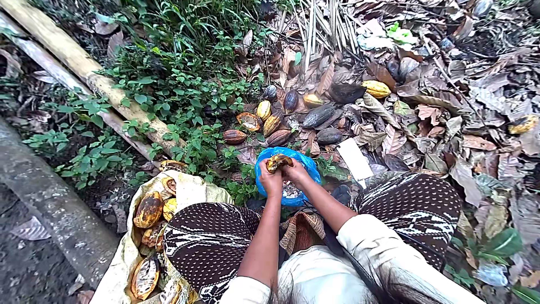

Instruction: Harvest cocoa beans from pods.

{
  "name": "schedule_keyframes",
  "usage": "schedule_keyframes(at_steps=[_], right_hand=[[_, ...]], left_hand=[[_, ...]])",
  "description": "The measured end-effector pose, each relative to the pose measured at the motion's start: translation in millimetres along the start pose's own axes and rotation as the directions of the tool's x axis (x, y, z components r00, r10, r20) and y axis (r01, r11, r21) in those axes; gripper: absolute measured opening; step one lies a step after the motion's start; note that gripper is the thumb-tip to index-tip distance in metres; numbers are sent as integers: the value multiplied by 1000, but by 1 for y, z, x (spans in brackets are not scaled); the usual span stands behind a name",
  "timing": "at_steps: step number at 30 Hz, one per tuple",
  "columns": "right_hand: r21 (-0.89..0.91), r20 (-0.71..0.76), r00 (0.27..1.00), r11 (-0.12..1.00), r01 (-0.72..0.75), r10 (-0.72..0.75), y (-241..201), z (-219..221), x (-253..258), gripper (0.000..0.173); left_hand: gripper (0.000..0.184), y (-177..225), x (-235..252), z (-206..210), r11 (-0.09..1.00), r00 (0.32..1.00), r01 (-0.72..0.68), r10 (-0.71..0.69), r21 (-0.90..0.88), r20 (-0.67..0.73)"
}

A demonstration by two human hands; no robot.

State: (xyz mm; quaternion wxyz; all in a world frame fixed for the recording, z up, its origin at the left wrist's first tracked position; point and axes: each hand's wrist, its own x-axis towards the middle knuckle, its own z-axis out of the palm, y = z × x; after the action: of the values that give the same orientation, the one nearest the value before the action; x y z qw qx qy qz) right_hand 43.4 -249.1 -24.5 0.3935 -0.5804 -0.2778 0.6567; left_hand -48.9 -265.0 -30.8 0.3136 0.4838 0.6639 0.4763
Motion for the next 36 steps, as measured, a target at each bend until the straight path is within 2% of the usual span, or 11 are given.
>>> schedule_keyframes(at_steps=[4,7,9,11,15,21,24,26,29,33,36], right_hand=[[-180,34,996,980,88,-84,-3,-3,1,41],[-475,219,974,866,156,-56,-7,-20,12,48],[-580,267,964,797,167,-8,-8,-31,19,41],[-636,217,976,756,158,-22,1,-42,29,37],[-832,115,992,541,122,-46,30,-58,50,28],[-926,262,964,294,239,40,90,-43,63,31],[-961,247,959,160,224,140,97,-34,65,41],[-967,245,956,110,229,163,103,-37,69,38],[-961,253,952,161,226,172,107,-47,71,36],[-916,159,970,393,75,184,94,-60,78,37],[-801,107,942,588,-107,318,72,-63,82,36]], left_hand=[[40,-7,0,-1,979,984,-178,175,-96,-31],[38,3,8,-12,972,968,-210,191,-110,-160],[43,14,14,-21,975,963,-136,88,-178,-256],[49,20,23,-27,947,940,-49,-64,-316,-335],[59,35,29,-35,857,876,59,-291,-512,-385],[60,30,27,-27,765,846,113,-409,-634,-343],[62,27,29,-22,745,832,167,-459,-646,-313],[62,26,31,-19,736,824,188,-479,-650,-304],[64,25,34,-16,724,815,218,-504,-654,-286],[65,24,33,-12,698,805,239,-531,-674,-264],[62,25,33,-12,667,793,252,-558,-701,-246]])
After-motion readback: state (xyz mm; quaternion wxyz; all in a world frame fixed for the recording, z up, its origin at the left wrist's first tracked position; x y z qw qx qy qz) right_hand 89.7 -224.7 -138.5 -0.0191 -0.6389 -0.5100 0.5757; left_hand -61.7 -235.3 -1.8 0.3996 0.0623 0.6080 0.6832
